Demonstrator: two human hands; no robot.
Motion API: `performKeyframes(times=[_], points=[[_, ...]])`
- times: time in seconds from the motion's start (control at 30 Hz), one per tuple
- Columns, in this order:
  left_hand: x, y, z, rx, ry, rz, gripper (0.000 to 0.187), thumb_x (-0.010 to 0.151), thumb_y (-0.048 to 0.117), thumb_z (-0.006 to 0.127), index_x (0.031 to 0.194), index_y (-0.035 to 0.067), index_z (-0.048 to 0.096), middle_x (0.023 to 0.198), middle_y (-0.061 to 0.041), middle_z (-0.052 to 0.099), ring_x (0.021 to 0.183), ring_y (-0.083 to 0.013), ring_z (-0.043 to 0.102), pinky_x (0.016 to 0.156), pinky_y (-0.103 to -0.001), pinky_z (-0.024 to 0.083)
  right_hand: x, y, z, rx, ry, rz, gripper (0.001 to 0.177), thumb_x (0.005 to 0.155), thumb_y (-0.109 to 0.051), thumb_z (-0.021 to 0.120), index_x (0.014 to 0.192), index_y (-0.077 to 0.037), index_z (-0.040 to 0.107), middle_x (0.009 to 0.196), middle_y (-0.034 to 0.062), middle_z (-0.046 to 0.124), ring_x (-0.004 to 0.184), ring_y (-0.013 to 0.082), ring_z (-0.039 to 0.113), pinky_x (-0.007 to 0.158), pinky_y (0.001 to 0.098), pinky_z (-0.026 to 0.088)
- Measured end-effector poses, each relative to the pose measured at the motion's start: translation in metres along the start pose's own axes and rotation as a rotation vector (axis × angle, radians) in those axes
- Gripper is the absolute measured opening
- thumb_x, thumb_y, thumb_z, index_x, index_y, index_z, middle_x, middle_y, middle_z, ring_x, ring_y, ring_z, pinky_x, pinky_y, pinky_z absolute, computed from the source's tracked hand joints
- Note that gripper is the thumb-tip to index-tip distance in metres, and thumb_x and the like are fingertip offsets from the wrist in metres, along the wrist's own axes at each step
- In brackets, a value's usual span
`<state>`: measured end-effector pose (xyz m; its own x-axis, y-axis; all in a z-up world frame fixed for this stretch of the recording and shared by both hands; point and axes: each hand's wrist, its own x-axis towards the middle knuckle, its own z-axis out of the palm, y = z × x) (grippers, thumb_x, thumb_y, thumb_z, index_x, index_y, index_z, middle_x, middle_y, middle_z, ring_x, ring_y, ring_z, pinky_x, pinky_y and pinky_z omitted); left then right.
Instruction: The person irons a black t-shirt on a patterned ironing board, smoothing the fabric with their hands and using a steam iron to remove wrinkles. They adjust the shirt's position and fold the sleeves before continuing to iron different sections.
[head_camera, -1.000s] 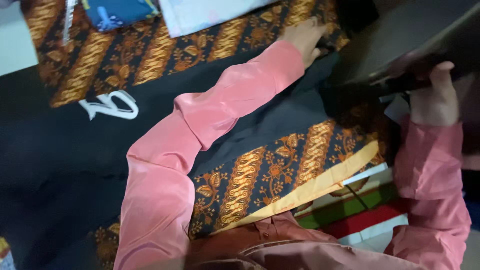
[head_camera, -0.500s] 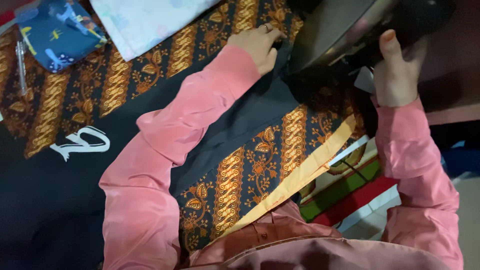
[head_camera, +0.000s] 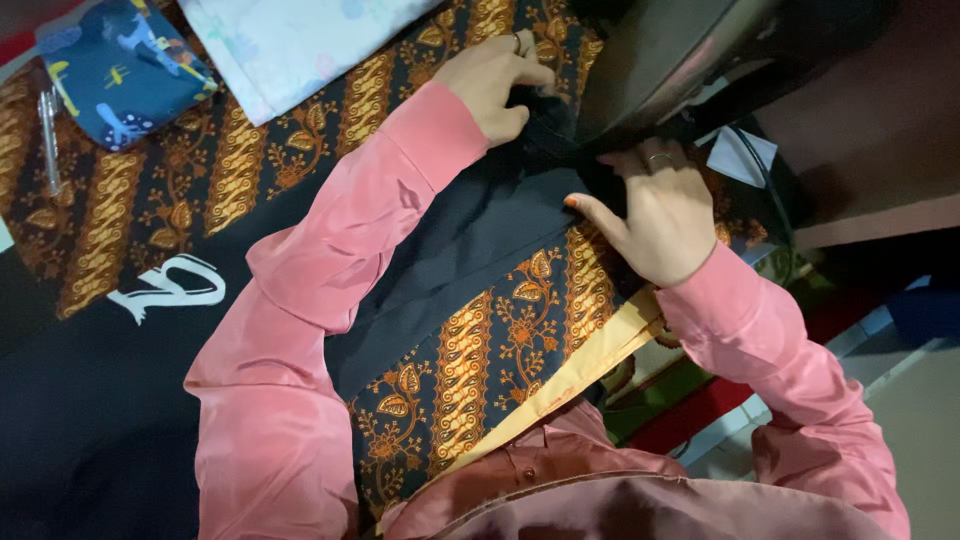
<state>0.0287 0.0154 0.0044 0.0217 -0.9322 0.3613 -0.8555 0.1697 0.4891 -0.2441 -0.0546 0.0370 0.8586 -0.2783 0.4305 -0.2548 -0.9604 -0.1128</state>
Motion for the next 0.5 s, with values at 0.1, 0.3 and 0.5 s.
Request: performKeyframes(times=[0.1,0.3,0.5], points=[[-0.004,-0.004,0.005,-0.09,0.082,0.075,0.03,0.074,0.003,0.065,0.102,0.009,0.074,0.103,-0.008,0.058,0.105,-0.0302,0.059,0.09,-0.042,0.051,0.0,0.001,0.014,-0.033,-0.019,0.028,0.05,0.094,-0.051,0.08,0.106,-0.002,0.073,0.099,0.0172,0.07,0.084,0.0369,0.067,0.072,0.0454,0.054],[-0.003,-0.002,-0.007,-0.229,0.005,0.06,0.022,0.072,-0.002,0.065,0.09,0.005,0.073,0.096,-0.01,0.056,0.099,-0.0291,0.06,0.083,-0.041,0.049,0.0,0.002,0.014,-0.01,-0.204,0.185,0.047,0.09,-0.049,0.08,0.093,-0.002,0.078,0.066,0.0205,0.064,0.062,0.0392,0.064,0.061,0.0466,0.052],[0.004,0.016,-0.013,-0.216,0.321,0.091,0.021,0.081,0.002,0.072,0.102,0.006,0.074,0.101,-0.01,0.06,0.1,-0.0293,0.062,0.084,-0.039,0.052,-0.006,0.025,-0.007,0.864,-0.217,0.353,0.04,0.1,-0.032,0.076,0.116,0.004,0.069,0.085,0.0096,0.07,0.07,0.0189,0.064,0.062,0.0312,0.051]])
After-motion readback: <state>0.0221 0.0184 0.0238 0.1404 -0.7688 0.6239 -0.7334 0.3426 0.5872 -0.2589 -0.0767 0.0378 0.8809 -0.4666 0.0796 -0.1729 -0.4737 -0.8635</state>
